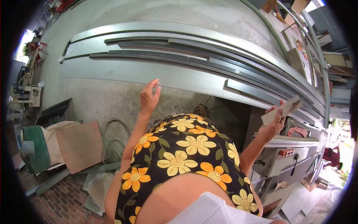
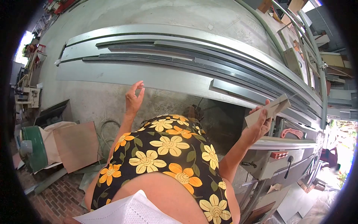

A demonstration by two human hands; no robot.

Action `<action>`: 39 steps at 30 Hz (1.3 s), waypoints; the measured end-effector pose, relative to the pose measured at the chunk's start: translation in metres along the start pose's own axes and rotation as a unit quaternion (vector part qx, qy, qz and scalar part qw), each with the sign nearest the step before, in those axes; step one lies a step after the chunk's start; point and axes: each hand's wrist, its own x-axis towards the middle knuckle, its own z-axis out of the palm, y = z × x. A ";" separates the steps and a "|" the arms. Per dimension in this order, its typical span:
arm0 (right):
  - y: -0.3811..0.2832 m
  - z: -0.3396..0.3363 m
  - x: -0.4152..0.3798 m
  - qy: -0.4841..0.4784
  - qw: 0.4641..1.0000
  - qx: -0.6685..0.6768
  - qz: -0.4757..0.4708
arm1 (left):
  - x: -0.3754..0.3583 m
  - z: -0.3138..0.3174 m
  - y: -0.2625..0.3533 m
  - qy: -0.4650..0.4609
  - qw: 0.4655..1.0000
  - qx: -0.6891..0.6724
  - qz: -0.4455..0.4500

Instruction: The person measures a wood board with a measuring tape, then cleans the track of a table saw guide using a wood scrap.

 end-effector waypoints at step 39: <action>0.064 0.081 0.042 -0.121 0.981 -0.019 0.148 | 0.176 0.078 0.009 -0.340 0.927 0.105 0.119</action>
